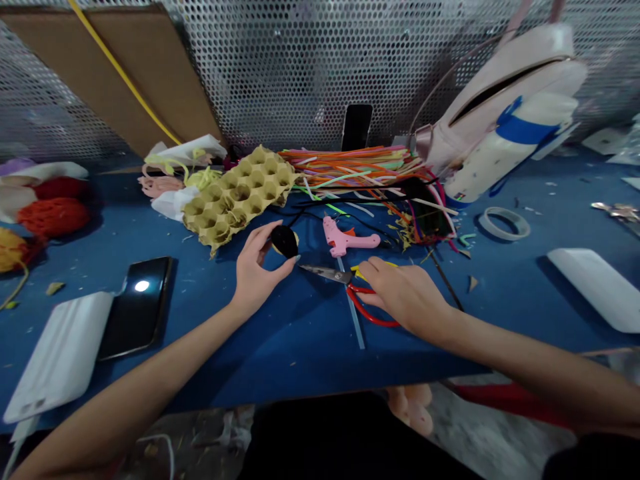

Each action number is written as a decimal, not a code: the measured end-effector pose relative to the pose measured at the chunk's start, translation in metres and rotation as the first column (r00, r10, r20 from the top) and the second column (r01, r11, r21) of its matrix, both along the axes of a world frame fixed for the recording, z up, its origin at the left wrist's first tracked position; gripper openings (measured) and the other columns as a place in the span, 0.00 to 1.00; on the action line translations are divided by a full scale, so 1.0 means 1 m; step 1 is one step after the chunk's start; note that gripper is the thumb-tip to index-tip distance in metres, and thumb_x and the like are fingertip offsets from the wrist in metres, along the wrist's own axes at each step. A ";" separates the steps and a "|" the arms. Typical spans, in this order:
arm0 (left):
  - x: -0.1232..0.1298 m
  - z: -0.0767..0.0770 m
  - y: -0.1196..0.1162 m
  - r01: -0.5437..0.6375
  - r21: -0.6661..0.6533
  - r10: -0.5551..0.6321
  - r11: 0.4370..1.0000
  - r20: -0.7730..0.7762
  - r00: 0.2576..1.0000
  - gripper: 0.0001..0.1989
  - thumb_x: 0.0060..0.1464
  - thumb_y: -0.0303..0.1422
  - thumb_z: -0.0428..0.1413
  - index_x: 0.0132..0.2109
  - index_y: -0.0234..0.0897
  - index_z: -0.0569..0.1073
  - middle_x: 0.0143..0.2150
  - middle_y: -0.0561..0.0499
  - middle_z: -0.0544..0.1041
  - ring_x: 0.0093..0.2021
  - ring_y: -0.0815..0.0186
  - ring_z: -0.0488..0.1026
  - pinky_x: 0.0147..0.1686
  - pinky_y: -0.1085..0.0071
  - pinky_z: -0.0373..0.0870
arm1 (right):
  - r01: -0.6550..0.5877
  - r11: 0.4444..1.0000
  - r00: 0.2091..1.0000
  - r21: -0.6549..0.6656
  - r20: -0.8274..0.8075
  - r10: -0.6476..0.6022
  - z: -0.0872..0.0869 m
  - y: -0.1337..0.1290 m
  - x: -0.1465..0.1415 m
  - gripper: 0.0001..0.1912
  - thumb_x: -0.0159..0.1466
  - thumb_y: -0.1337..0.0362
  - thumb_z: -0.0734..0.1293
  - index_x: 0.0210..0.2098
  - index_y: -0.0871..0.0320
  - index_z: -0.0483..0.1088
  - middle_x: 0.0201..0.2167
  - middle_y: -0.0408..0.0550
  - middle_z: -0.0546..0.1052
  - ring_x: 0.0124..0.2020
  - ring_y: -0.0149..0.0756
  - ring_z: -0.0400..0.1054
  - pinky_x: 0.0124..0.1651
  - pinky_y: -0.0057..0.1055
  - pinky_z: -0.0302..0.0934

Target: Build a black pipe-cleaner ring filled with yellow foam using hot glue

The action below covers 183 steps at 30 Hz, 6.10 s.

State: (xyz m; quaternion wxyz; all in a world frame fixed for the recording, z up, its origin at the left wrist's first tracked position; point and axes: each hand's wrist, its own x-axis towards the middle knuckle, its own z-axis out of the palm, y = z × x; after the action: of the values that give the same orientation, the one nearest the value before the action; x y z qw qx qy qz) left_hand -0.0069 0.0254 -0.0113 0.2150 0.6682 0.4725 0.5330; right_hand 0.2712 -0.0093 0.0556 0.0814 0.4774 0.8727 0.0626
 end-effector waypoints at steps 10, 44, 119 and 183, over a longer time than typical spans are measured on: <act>0.000 -0.001 0.001 -0.015 0.027 0.015 1.000 0.008 1.000 0.30 0.54 0.37 0.67 0.64 0.43 0.73 0.61 0.43 0.75 0.61 0.53 0.76 0.62 0.52 0.77 | 0.066 0.997 0.998 -0.048 -0.007 -0.066 -0.009 0.000 -0.011 0.13 0.70 0.58 0.72 0.46 0.61 0.71 0.44 0.53 0.80 0.35 0.42 0.77 0.28 0.33 0.43; 0.000 0.000 -0.001 0.022 -0.013 -0.022 1.000 0.029 0.999 0.30 0.55 0.35 0.67 0.64 0.46 0.73 0.61 0.44 0.75 0.62 0.54 0.75 0.62 0.51 0.76 | 0.013 1.000 0.999 -0.011 0.052 -0.013 0.006 -0.003 0.003 0.12 0.70 0.57 0.72 0.44 0.60 0.72 0.40 0.51 0.80 0.30 0.40 0.73 0.27 0.32 0.37; 0.002 0.000 -0.001 0.041 -0.004 -0.041 0.999 0.020 0.999 0.29 0.55 0.34 0.67 0.63 0.44 0.73 0.60 0.44 0.75 0.61 0.54 0.76 0.62 0.52 0.76 | -0.375 0.900 0.927 0.221 0.119 0.357 -0.001 0.043 0.029 0.08 0.73 0.60 0.68 0.43 0.60 0.73 0.43 0.51 0.82 0.29 0.35 0.70 0.26 0.32 0.36; -0.003 0.001 0.002 -0.041 0.072 0.037 0.997 0.055 0.998 0.30 0.56 0.37 0.67 0.65 0.44 0.72 0.62 0.43 0.73 0.64 0.53 0.74 0.63 0.51 0.76 | -0.024 0.997 0.977 0.079 -0.209 0.040 -0.012 0.011 0.043 0.13 0.71 0.53 0.67 0.44 0.56 0.73 0.42 0.49 0.83 0.35 0.41 0.78 0.28 0.31 0.53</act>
State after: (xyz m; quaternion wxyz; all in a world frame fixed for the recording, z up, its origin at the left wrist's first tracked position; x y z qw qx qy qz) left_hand -0.0097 0.0274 -0.0104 0.1923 0.6519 0.4596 0.5717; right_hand 0.3139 0.0018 0.0438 -0.0308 0.4699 0.8809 0.0463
